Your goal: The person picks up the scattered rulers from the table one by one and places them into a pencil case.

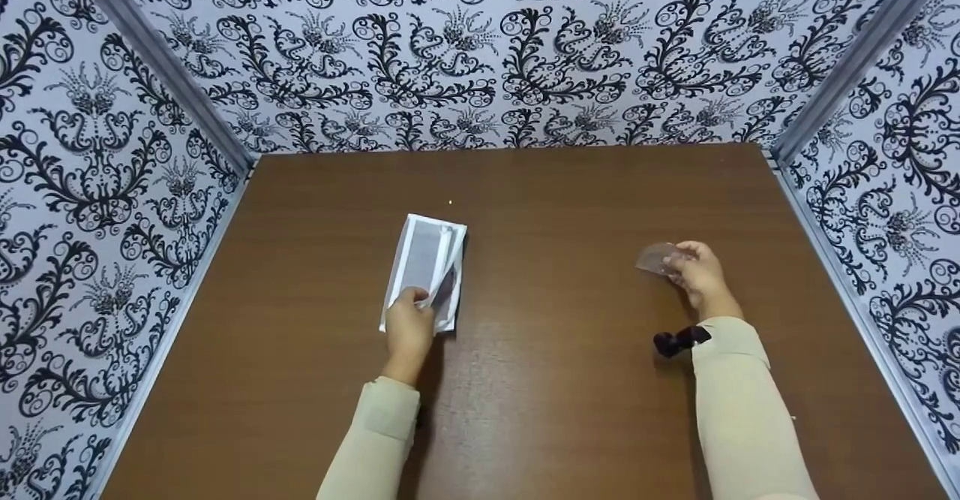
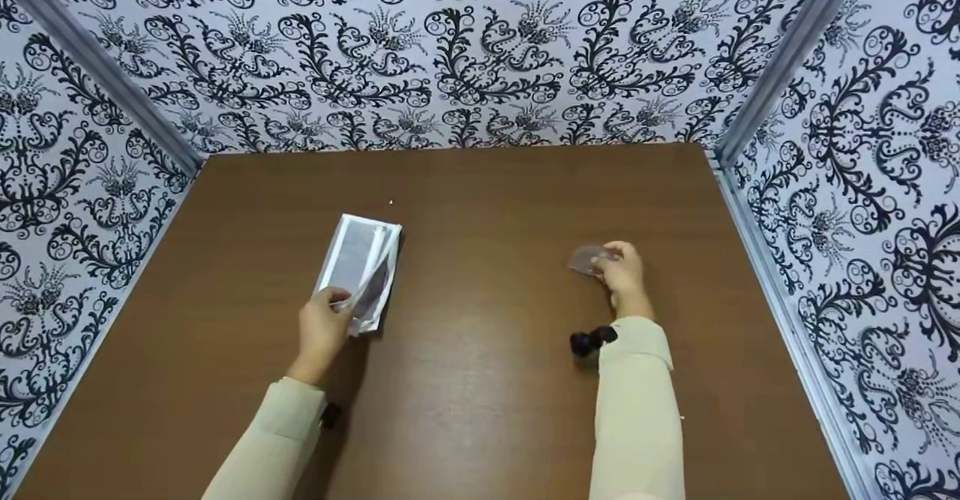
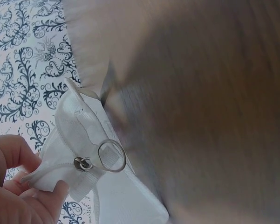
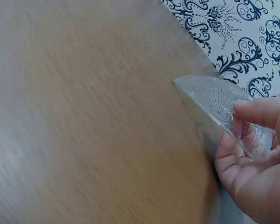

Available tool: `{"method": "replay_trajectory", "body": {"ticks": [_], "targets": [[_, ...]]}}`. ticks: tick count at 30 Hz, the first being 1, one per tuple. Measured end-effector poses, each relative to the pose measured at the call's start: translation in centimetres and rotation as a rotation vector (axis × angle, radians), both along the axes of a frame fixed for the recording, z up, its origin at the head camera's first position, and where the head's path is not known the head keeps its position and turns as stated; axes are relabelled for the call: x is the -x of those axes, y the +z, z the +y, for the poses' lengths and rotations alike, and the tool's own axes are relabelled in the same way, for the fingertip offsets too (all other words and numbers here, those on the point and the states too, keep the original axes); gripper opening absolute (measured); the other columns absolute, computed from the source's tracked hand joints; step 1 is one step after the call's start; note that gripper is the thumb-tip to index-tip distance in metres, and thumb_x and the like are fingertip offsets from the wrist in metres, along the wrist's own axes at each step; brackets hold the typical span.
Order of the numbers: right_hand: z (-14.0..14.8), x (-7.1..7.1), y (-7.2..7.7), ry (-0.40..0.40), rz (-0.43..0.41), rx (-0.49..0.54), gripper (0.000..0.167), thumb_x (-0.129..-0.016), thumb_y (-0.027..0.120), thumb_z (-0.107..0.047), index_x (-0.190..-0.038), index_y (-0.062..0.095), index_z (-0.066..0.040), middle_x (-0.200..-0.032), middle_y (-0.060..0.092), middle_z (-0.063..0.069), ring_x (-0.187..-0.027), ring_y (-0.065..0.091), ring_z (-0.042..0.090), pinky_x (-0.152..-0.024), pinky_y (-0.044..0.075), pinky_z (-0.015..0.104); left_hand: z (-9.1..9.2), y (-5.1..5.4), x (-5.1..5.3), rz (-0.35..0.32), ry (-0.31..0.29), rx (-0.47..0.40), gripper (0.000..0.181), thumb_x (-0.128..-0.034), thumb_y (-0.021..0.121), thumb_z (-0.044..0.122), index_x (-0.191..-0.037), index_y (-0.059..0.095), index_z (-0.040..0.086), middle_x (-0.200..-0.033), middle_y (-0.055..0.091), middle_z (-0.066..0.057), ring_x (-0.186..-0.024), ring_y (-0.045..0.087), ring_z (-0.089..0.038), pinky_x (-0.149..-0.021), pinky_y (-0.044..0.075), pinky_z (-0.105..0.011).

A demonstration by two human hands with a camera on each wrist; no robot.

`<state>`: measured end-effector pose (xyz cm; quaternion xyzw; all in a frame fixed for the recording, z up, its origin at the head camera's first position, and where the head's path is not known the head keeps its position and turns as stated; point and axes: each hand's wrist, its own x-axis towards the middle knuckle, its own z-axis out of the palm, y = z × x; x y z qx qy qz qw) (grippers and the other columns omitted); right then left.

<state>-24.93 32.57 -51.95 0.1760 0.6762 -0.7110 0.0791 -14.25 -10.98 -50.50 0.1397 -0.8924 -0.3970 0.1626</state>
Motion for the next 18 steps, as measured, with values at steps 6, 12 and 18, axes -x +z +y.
{"method": "replay_trajectory", "body": {"ticks": [6, 12, 18], "targets": [[-0.7, -0.1, 0.2, -0.045, -0.037, 0.073, 0.024, -0.092, 0.052, 0.003, -0.103, 0.044, -0.017, -0.095, 0.049, -0.002, -0.073, 0.057, 0.006, -0.067, 0.049, 0.02, -0.1, 0.0, 0.0, -0.012, 0.008, -0.002, 0.023, -0.0717, 0.056, -0.007, -0.091, 0.067, -0.003, -0.086, 0.07, -0.019, -0.078, 0.066, -0.036, -0.069, 0.051, -0.048], [-1.8, 0.0, 0.7, -0.116, -0.065, 0.184, 0.023, -0.092, 0.05, 0.005, -0.104, 0.044, -0.014, -0.104, 0.042, 0.002, -0.073, 0.053, 0.008, -0.062, 0.046, 0.02, -0.1, 0.2, 0.0, -0.048, 0.005, -0.021, 0.024, -0.0732, 0.055, -0.006, -0.094, 0.067, -0.003, -0.087, 0.07, -0.018, -0.077, 0.064, -0.033, -0.07, 0.051, -0.046], [-2.8, 0.2, 1.2, -0.18, -0.124, 0.277, 0.026, -0.094, 0.051, 0.003, -0.107, 0.042, -0.017, -0.105, 0.04, 0.006, -0.073, 0.051, 0.01, -0.058, 0.044, 0.021, -0.1, 0.2, 0.0, -0.066, -0.002, -0.035, 0.025, -0.0754, 0.053, -0.006, -0.095, 0.067, -0.002, -0.085, 0.07, -0.018, -0.074, 0.063, -0.032, -0.069, 0.05, -0.045]]}}
